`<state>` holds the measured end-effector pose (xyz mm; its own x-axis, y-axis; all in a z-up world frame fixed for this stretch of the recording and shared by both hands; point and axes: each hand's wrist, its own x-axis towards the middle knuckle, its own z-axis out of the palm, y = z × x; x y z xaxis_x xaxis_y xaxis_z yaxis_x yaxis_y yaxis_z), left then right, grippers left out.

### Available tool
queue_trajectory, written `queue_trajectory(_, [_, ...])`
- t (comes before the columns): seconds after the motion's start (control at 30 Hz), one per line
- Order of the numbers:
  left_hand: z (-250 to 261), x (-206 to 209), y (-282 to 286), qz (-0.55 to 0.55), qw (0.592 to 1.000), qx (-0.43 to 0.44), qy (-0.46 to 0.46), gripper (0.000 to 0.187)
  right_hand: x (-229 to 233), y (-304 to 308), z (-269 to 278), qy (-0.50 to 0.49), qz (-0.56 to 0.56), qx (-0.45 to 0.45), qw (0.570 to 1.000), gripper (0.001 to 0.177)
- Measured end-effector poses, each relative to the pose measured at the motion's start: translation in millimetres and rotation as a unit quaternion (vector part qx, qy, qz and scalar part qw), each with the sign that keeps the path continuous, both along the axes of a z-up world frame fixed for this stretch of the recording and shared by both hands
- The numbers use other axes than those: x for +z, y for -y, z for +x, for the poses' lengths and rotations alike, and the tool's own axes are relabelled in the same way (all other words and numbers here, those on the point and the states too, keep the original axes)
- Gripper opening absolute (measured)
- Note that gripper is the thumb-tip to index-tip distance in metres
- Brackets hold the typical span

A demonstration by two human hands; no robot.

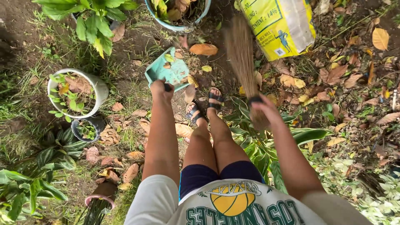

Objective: The person is sweeping dry leaves and garden debris into a dustpan and then into a bucket in an outdoor garden area.

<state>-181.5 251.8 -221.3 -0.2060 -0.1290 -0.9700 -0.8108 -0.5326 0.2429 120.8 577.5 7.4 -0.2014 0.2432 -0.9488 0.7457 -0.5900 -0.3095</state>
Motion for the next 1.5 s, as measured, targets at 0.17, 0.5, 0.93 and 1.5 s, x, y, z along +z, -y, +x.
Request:
queue_trajectory(0.17, [5.8, 15.8, 4.7, -0.039, 0.999, -0.030, -0.015, 0.027, -110.7, 69.5, -26.0, -0.087, -0.067, 0.031, 0.993, 0.068])
queue_trajectory(0.5, [13.9, 56.4, 63.2, 0.033, 0.999, -0.035, 0.014, 0.018, 35.0, 112.3, 72.0, -0.066, -0.216, 0.128, 0.966, 0.083])
queue_trajectory(0.93, [123.4, 162.7, 171.1, -0.049, 0.995, -0.058, 0.063, 0.026, -39.2, 124.9, 65.8, 0.041, -0.015, 0.016, 0.999, 0.078])
queue_trajectory(1.5, [153.5, 96.2, 254.6, -0.003, 0.996, 0.078, 0.052, 0.058, 37.8, 152.9, 37.5, -0.025, -0.053, 0.082, 0.995, 0.067])
